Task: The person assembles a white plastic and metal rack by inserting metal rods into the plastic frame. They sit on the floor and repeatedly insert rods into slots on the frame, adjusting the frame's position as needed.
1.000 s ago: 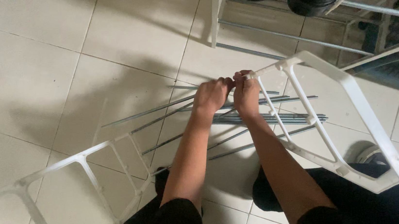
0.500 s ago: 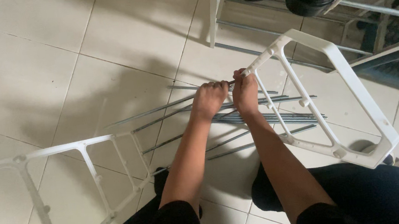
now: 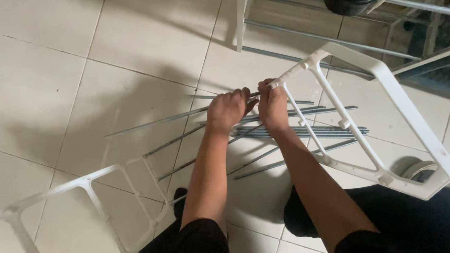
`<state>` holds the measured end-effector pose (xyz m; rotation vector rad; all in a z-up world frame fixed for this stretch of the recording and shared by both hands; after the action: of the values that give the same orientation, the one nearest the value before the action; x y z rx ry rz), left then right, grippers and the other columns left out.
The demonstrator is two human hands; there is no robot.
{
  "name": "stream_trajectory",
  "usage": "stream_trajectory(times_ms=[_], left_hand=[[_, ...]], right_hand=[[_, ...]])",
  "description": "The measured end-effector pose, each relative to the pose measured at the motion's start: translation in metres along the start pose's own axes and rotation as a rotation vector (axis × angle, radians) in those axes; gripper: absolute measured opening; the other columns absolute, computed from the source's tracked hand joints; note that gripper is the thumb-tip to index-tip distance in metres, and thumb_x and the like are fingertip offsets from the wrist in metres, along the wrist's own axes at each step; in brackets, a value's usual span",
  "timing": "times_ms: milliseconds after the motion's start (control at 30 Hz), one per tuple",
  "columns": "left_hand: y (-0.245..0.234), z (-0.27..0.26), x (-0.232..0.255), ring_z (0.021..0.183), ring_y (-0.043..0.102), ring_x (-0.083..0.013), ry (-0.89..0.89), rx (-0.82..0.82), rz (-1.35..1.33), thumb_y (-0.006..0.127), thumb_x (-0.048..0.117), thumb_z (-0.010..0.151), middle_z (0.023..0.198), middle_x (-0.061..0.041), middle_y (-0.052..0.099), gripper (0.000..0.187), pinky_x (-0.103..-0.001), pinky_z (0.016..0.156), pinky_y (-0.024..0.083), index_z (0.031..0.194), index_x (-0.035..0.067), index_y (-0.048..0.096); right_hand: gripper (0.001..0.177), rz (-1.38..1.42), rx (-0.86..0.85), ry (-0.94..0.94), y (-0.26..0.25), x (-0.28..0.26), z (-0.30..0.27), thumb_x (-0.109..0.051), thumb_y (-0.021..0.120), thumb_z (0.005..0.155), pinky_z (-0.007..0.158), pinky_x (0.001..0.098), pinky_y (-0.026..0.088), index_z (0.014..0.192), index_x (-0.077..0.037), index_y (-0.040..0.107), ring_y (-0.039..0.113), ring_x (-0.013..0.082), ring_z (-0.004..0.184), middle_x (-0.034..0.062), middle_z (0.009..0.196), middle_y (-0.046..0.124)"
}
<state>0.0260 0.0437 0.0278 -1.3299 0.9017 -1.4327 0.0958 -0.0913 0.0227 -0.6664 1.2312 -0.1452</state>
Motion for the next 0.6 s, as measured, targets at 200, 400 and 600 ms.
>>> stream_trajectory(times_ms=[200,400,600], left_hand=[[0.006,0.009,0.013,0.061,0.074,-0.0282,-0.269,-0.149,0.003,0.054,0.062,0.096,0.066,-0.013,0.072,0.054,-0.039,0.053,0.057,0.075,0.016,0.073],[-0.002,0.009,0.008,0.060,0.072,-0.0342,-0.458,-0.129,-0.176,0.047,0.072,0.090,0.064,-0.014,0.071,0.062,-0.045,0.055,0.056,0.077,0.024,0.083],[-0.015,-0.013,-0.011,0.040,0.064,-0.0276,-0.193,0.208,0.132,0.057,0.079,0.088,0.047,-0.011,0.063,0.077,-0.038,0.040,0.051,0.050,0.012,0.064]], right_hand=[[0.024,0.092,0.018,0.054,0.003,-0.006,-0.001,-0.013,0.054,0.107,0.067,0.0454,0.052,0.096,0.006,0.062,0.068,0.0346,0.075,0.0198,0.081,0.067],[0.021,-0.003,0.113,0.007,0.002,0.008,0.000,-0.014,0.056,0.106,0.073,0.0460,0.053,0.104,0.006,0.062,0.068,0.0363,0.081,0.0198,0.084,0.069],[0.020,0.016,0.109,0.003,0.006,0.018,-0.001,-0.015,0.055,0.107,0.076,0.0455,0.054,0.107,0.005,0.059,0.068,0.0360,0.085,0.0205,0.094,0.068]])
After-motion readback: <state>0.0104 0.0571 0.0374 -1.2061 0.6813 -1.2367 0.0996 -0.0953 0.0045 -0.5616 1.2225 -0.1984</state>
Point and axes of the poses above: each hand's wrist, its own z-axis towards the middle knuckle, its own y-axis out of the palm, x = y × z, the point moved 1 cm from there along z, towards the middle knuckle
